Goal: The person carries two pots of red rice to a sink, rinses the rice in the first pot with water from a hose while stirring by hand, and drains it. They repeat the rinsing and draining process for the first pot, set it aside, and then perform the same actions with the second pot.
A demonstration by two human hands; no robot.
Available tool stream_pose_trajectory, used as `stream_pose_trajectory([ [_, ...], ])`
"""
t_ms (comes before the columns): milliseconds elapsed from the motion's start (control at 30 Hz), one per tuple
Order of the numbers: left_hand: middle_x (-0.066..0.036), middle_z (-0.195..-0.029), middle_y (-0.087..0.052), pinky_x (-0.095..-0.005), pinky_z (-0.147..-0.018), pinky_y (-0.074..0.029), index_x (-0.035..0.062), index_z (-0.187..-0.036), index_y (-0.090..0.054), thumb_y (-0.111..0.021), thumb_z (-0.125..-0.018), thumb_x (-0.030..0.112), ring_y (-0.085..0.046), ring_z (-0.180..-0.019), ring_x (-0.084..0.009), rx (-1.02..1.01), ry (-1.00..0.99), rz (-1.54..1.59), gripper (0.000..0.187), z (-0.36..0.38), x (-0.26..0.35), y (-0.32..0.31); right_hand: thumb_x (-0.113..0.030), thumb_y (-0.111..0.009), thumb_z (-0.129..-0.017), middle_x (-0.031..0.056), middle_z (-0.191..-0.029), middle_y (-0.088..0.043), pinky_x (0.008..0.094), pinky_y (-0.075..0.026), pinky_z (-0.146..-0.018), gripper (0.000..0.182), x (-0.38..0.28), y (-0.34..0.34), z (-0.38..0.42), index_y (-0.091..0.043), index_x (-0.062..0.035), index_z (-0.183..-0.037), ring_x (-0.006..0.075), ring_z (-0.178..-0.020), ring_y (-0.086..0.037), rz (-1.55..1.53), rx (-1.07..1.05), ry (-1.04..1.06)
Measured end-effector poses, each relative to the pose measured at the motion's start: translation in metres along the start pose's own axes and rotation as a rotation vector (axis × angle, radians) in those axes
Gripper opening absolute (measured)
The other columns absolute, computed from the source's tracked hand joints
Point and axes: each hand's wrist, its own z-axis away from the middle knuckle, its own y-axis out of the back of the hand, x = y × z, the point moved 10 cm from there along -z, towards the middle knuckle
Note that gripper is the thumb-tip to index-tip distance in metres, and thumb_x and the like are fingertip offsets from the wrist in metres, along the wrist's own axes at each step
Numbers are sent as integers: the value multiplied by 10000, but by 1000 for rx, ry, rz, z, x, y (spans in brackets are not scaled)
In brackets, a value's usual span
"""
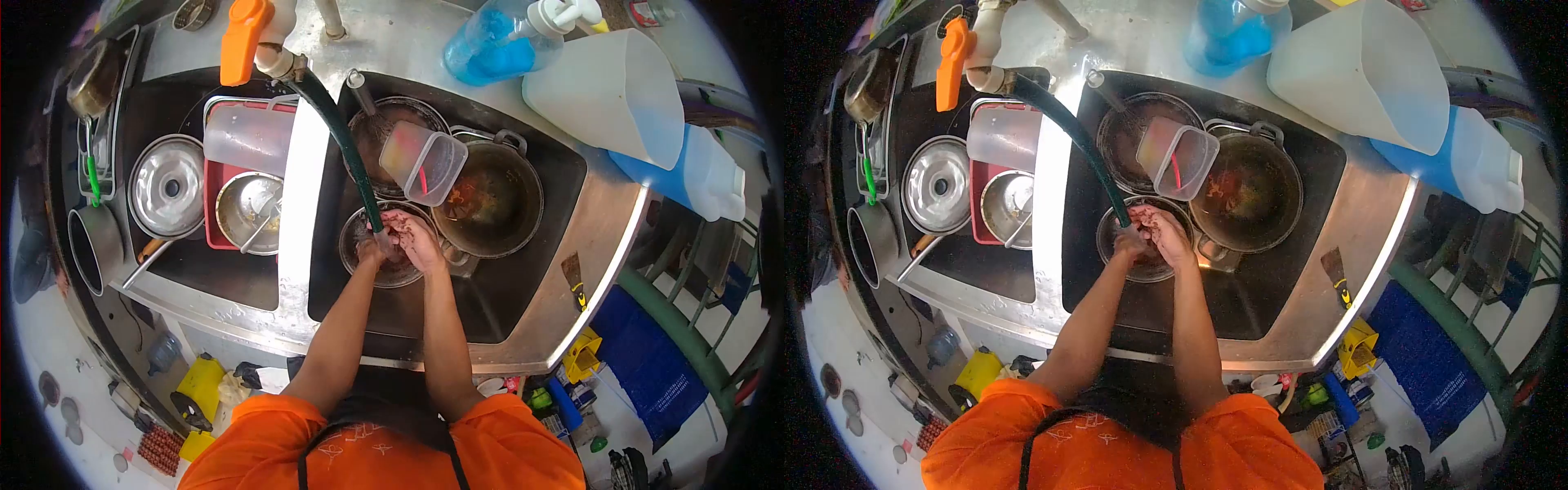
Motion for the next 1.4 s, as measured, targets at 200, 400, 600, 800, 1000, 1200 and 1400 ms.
stream_pose_trajectory([
  [200, -325, -1271, -547, -417, -1086, -370, -80, -1287, -504, -635, -785, 474, -504, -1242, -433, 144, 63, -395, 758, 83, 63, 46, -132, -413, -933, 101, -1099, -663, 268, -435, -745, 335, 13, 1, -7, -583, 10, -1184, 145, -927, -595, -33, -49, -3],
  [400, -303, -1402, -448, -394, -1105, -347, -97, -1327, -442, -643, -800, 452, -391, -1347, -417, 135, 102, -558, 787, 103, 66, 42, -92, -394, -943, 85, -1080, -660, 293, -481, -789, 326, 14, -5, -6, -594, 23, -1173, 140, -903, -600, -125, -79, 34],
  [600, -264, -1277, -564, -410, -1051, -401, 34, -1334, -472, -573, -853, 476, -463, -1273, -422, 169, 39, -346, 661, 104, 77, 40, -60, -442, -905, 103, -1065, -665, 256, -460, -766, 300, 12, 0, -5, -613, 37, -1131, 149, -901, -610, -33, -86, 15],
  [800, -71, -1167, -625, -415, -922, -476, 107, -1231, -533, -463, -994, 377, -617, -1091, -233, 5, 127, 223, 366, 87, 52, 9, -41, -439, -929, 46, -1009, -649, 191, -411, -702, 288, -10, -13, 2, -632, 28, -1132, 57, -817, -535, 124, -79, 25],
  [1000, -93, -1091, -638, -340, -798, -544, 60, -1151, -542, -517, -980, 443, -644, -910, -203, 120, 86, 1272, 420, 88, 32, -6, -34, -432, -936, 47, -1034, -649, 189, -414, -688, 293, -1, -7, -10, -622, 30, -1149, 57, -820, -542, 178, -102, 11],
  [1200, -166, -1109, -671, -342, -798, -561, -34, -1181, -505, -542, -969, 351, -665, -989, -217, 142, 308, 309, 441, 132, 59, 18, -36, -425, -936, 111, -1096, -664, 208, -442, -745, 305, 5, -4, -10, -601, 31, -1175, 109, -910, -594, 129, -105, 21],
  [1400, -233, -1076, -674, -415, -937, -489, -60, -1210, -517, -472, -903, 124, -635, -1075, -364, 343, -56, -316, 361, 167, 124, 66, -60, -443, -960, 45, -1018, -645, 205, -425, -711, 284, -2, -11, -5, -629, 24, -1157, 67, -834, -545, 43, -95, -6],
])
